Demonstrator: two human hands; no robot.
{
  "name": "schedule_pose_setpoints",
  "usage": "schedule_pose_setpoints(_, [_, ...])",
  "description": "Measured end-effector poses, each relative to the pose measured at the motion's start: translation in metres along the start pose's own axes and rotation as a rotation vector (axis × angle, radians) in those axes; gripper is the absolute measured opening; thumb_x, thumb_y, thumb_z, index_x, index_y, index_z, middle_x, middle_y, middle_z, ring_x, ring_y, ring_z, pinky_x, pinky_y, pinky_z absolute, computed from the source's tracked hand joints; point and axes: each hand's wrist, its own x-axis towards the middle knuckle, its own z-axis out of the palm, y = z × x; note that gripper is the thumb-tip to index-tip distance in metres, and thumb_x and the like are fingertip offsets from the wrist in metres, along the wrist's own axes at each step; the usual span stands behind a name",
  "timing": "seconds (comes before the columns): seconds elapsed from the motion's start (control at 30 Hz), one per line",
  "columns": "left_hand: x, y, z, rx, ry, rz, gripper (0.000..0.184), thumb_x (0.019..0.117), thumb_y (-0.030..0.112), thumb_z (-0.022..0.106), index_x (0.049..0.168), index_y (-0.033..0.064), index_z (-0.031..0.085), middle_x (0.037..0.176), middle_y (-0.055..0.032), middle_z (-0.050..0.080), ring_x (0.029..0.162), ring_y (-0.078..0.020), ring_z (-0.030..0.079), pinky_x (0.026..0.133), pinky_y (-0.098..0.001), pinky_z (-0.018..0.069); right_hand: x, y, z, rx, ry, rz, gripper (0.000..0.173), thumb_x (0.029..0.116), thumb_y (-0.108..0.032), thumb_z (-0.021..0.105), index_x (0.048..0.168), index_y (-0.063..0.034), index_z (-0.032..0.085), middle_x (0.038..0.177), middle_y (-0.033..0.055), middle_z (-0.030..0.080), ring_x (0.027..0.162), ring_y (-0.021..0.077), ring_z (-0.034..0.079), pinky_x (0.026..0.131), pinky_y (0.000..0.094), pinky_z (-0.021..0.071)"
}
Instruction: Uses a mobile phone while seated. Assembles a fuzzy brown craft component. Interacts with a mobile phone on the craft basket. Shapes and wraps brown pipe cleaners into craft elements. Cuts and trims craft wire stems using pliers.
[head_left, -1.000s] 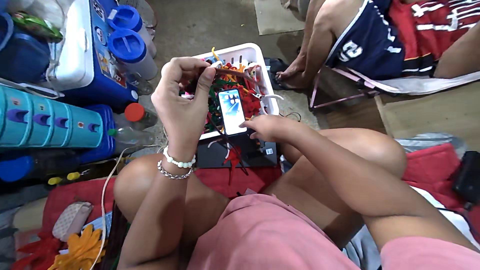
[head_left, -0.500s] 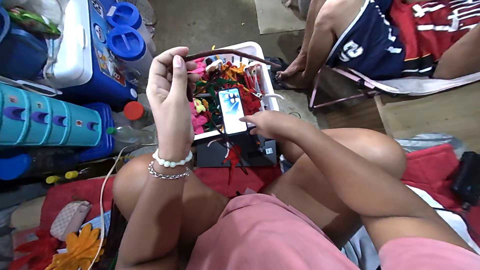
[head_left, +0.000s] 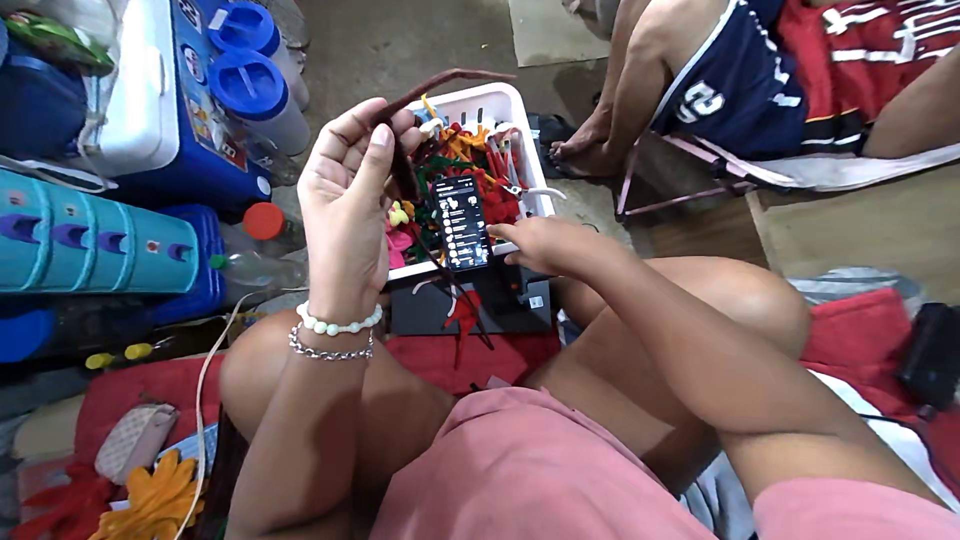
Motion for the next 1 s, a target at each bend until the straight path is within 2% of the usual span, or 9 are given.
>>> schedule_pose_setpoints(0.17, [0.0,-0.002,-0.001,0.048,-0.003,0.089,0.02,0.106,0.005,0.052,0.125,0.0007,0.059,0.108,-0.0072,0.075,0.1,-0.0177,0.074,0.091,-0.032,0.0604,0.009,-0.003,0.002,0.014,-0.002,0.014,0.065,0.1026,-0.027,0.064,0.162,-0.0254,0.036,0.123,0.0218,0.068,0.115,0.0431,0.065,0.097,0.0653,0.0481])
schedule_pose_setpoints(0.3, [0.0,-0.003,-0.002,0.089,0.004,0.145,0.018,0.1053,0.006,0.054,0.121,0.0013,0.062,0.102,-0.0039,0.074,0.092,-0.0138,0.073,0.086,-0.0294,0.0608,0.016,-0.008,0.002,0.021,-0.015,-0.003,0.072,0.1025,-0.017,0.061,0.164,-0.03,0.027,0.12,0.0228,0.069,0.112,0.0443,0.066,0.093,0.0657,0.0499])
schedule_pose_setpoints(0.4, [0.001,-0.003,-0.003,0.141,-0.008,0.164,0.017,0.105,0.007,0.056,0.119,0.0023,0.064,0.105,-0.0036,0.073,0.094,-0.0127,0.071,0.086,-0.0285,0.0593,0.022,-0.009,0.005,0.021,-0.034,0.009,0.075,0.1008,-0.009,0.058,0.165,-0.0312,0.027,0.117,0.0233,0.07,0.11,0.0451,0.066,0.091,0.0655,0.0507])
schedule_pose_setpoints(0.5, [0.002,-0.003,-0.006,0.254,-0.035,0.2,0.019,0.1039,0.009,0.058,0.12,0.0034,0.067,0.106,-0.0015,0.072,0.095,-0.011,0.069,0.088,-0.0276,0.0583,0.023,-0.006,0.001,0.058,-0.073,0.018,0.073,0.104,-0.018,0.058,0.166,-0.0311,0.021,0.115,0.0248,0.07,0.108,0.0464,0.067,0.091,0.067,0.0507])
schedule_pose_setpoints(0.6, [-0.003,-0.001,-0.009,0.338,-0.053,0.219,0.022,0.1044,0.01,0.058,0.124,0.0045,0.065,0.108,0.0003,0.07,0.096,-0.0075,0.068,0.089,-0.0243,0.0569,0.002,0.002,-0.013,0.162,0.198,-0.187,0.057,0.1044,-0.021,0.06,0.158,-0.0144,0.041,0.098,0.02,0.072,0.091,0.0394,0.071,0.086,0.0618,0.0552])
schedule_pose_setpoints(0.7, [0.003,-0.003,-0.008,0.283,-0.006,0.247,0.019,0.1032,0.009,0.06,0.121,0.0029,0.064,0.104,-0.0009,0.071,0.093,-0.0103,0.07,0.086,-0.0268,0.0591,-0.022,0.006,-0.026,0.33,0.542,-0.406,0.035,0.1046,-0.022,0.058,0.135,-0.0063,0.062,0.08,0.0077,0.067,0.07,0.0223,0.066,0.069,0.0469,0.058])
schedule_pose_setpoints(0.8, [0.003,-0.004,-0.005,0.232,0.006,0.203,0.016,0.1036,0.011,0.06,0.118,0.005,0.061,0.102,-0.0004,0.071,0.089,-0.0101,0.069,0.083,-0.0262,0.0586,-0.04,-0.001,-0.034,0.672,0.63,-0.433,0.03,0.1064,-0.023,0.054,0.129,-0.0039,0.061,0.095,0.0029,0.074,0.081,0.0097,0.072,0.076,0.0299,0.062])
schedule_pose_setpoints(0.9, [0.001,-0.009,0.001,0.232,-0.087,0.209,0.013,0.1023,0.009,0.061,0.115,0.0054,0.061,0.103,-0.0008,0.069,0.093,-0.0113,0.069,0.087,-0.0286,0.0593,-0.049,-0.01,-0.037,1.092,0.587,-0.492,0.028,0.108,-0.017,0.05,0.13,-0.001,0.054,0.11,0.008,0.075,0.095,0.0166,0.075,0.087,0.0344,0.0637])
schedule_pose_setpoints(1.0, [-0.001,-0.015,0.005,0.302,-0.239,0.266,0.013,0.1004,0.005,0.061,0.113,0.0033,0.062,0.109,-0.0038,0.071,0.099,-0.0117,0.069,0.09,-0.0292,0.058,-0.053,-0.018,-0.039,1.304,0.646,-0.513,0.023,0.1081,-0.015,0.048,0.124,-0.0022,0.058,0.109,0.0079,0.074,0.093,0.0166,0.074,0.085,0.0337,0.0626])
